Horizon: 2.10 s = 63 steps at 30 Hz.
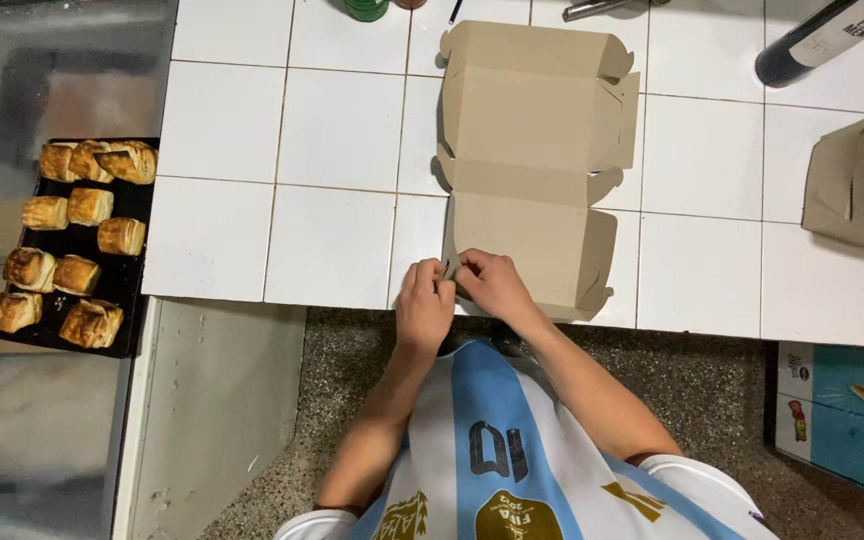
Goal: The person assembles several flat cardboard boxes on a tiled counter. They fold the flaps and tuck the tabs to form the box shape, then stack the completed boxes. The person repeats this process for multiple boxes.
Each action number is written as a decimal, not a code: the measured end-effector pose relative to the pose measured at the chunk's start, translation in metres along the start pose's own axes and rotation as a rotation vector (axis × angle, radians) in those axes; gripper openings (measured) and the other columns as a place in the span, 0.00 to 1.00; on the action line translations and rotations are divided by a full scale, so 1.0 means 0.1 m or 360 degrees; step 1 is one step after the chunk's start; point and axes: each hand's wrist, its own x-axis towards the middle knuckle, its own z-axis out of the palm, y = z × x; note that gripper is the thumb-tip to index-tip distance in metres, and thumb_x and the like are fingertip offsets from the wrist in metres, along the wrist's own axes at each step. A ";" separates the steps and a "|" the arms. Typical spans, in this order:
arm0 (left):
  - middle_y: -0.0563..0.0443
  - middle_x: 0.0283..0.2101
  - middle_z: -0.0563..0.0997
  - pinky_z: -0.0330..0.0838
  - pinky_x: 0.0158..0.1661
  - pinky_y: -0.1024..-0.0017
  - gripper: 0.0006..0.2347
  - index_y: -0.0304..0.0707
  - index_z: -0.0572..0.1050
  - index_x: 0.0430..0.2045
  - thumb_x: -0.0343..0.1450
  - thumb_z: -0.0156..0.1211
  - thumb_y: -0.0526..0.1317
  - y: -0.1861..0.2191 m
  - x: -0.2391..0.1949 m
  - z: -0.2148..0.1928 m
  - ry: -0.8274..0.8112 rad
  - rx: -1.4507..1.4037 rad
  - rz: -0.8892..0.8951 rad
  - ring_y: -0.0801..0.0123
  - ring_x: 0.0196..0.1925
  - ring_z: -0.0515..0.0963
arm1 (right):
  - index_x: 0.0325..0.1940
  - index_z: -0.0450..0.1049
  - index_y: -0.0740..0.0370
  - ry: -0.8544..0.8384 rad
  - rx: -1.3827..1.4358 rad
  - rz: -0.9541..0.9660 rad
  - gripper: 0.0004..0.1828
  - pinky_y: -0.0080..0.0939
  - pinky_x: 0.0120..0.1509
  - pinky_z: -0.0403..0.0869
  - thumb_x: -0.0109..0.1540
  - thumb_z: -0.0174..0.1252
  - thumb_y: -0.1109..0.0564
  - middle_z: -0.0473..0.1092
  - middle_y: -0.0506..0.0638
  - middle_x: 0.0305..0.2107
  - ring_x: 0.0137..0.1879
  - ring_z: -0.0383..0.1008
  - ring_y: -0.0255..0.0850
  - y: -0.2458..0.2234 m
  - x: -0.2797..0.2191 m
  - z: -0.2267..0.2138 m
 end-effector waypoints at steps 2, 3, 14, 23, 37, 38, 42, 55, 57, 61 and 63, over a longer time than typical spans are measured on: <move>0.44 0.36 0.74 0.79 0.37 0.43 0.11 0.42 0.72 0.44 0.69 0.49 0.36 0.04 0.02 -0.02 0.0017 -0.0007 0.0033 0.42 0.41 0.81 | 0.44 0.80 0.61 -0.0004 0.0050 -0.0002 0.10 0.45 0.38 0.72 0.63 0.55 0.58 0.76 0.58 0.25 0.33 0.72 0.43 0.05 0.02 0.05; 0.43 0.37 0.73 0.79 0.38 0.43 0.12 0.41 0.71 0.46 0.69 0.48 0.35 0.06 0.02 -0.03 0.0033 -0.0016 0.0065 0.41 0.43 0.81 | 0.50 0.81 0.62 -0.0008 0.0099 -0.0003 0.14 0.47 0.40 0.73 0.63 0.56 0.59 0.78 0.59 0.29 0.36 0.74 0.45 0.08 0.03 0.07; 0.46 0.45 0.70 0.80 0.42 0.46 0.16 0.43 0.69 0.52 0.69 0.47 0.34 0.00 0.00 -0.03 -0.0033 -0.0013 0.0115 0.43 0.49 0.78 | 0.65 0.75 0.57 -0.0048 0.0201 0.0075 0.27 0.55 0.54 0.75 0.60 0.55 0.61 0.80 0.60 0.41 0.47 0.77 0.51 0.02 0.06 0.08; 0.45 0.52 0.69 0.83 0.41 0.51 0.21 0.42 0.73 0.56 0.68 0.43 0.29 0.11 -0.21 -0.17 0.0045 0.0060 0.0282 0.42 0.50 0.80 | 0.74 0.62 0.53 -0.0018 0.0143 0.0097 0.34 0.56 0.55 0.75 0.62 0.57 0.59 0.76 0.62 0.49 0.48 0.76 0.52 -0.60 -0.05 -0.15; 0.31 0.75 0.52 0.44 0.62 0.26 0.35 0.50 0.64 0.69 0.62 0.67 0.46 -0.06 -0.45 -0.04 0.0303 0.1083 0.0373 0.30 0.76 0.47 | 0.77 0.61 0.50 0.0232 -0.0954 0.0240 0.43 0.76 0.78 0.45 0.62 0.61 0.35 0.49 0.66 0.75 0.80 0.42 0.70 -0.35 -0.50 -0.73; 0.32 0.73 0.57 0.50 0.61 0.27 0.30 0.51 0.68 0.66 0.65 0.64 0.45 0.05 -0.42 -0.06 0.0254 0.0993 0.0578 0.33 0.74 0.54 | 0.79 0.59 0.50 0.0171 -0.1057 0.0271 0.46 0.76 0.78 0.44 0.61 0.58 0.30 0.48 0.68 0.76 0.81 0.40 0.70 -0.32 -0.50 -0.73; 0.46 0.60 0.77 0.72 0.58 0.52 0.15 0.53 0.79 0.49 0.71 0.54 0.46 0.37 -0.10 0.14 0.0183 0.0545 0.1309 0.50 0.65 0.75 | 0.81 0.54 0.48 0.0163 -0.1215 0.0290 0.49 0.76 0.78 0.42 0.62 0.50 0.24 0.44 0.68 0.77 0.82 0.38 0.68 -0.15 -0.53 -0.61; 0.37 0.79 0.47 0.41 0.71 0.36 0.40 0.56 0.55 0.75 0.68 0.40 0.74 0.52 0.54 0.14 -0.0783 0.1110 0.0373 0.42 0.81 0.43 | 0.81 0.53 0.41 0.0199 -0.1228 0.0269 0.52 0.74 0.78 0.42 0.57 0.50 0.20 0.43 0.60 0.78 0.83 0.39 0.62 0.03 -0.52 -0.62; 0.36 0.80 0.45 0.40 0.72 0.38 0.42 0.54 0.54 0.75 0.68 0.36 0.76 0.53 0.52 0.16 -0.0794 0.1096 0.0335 0.42 0.81 0.41 | 0.81 0.53 0.40 0.0211 -0.1212 0.0237 0.52 0.71 0.79 0.43 0.57 0.50 0.19 0.44 0.60 0.78 0.83 0.39 0.62 0.07 -0.52 -0.65; 0.36 0.80 0.44 0.39 0.72 0.37 0.41 0.54 0.54 0.75 0.69 0.36 0.75 0.57 0.49 0.18 -0.0796 0.1075 0.0294 0.42 0.81 0.40 | 0.80 0.54 0.40 0.0231 -0.1209 0.0208 0.52 0.70 0.79 0.44 0.57 0.50 0.19 0.44 0.59 0.78 0.82 0.40 0.61 0.07 -0.52 -0.70; 0.35 0.79 0.43 0.39 0.71 0.36 0.41 0.53 0.53 0.76 0.71 0.33 0.75 0.61 0.47 0.18 -0.0821 0.1062 0.0261 0.41 0.81 0.40 | 0.80 0.55 0.40 0.0223 -0.1234 0.0190 0.50 0.69 0.79 0.45 0.59 0.49 0.19 0.45 0.59 0.78 0.82 0.41 0.61 0.06 -0.53 -0.74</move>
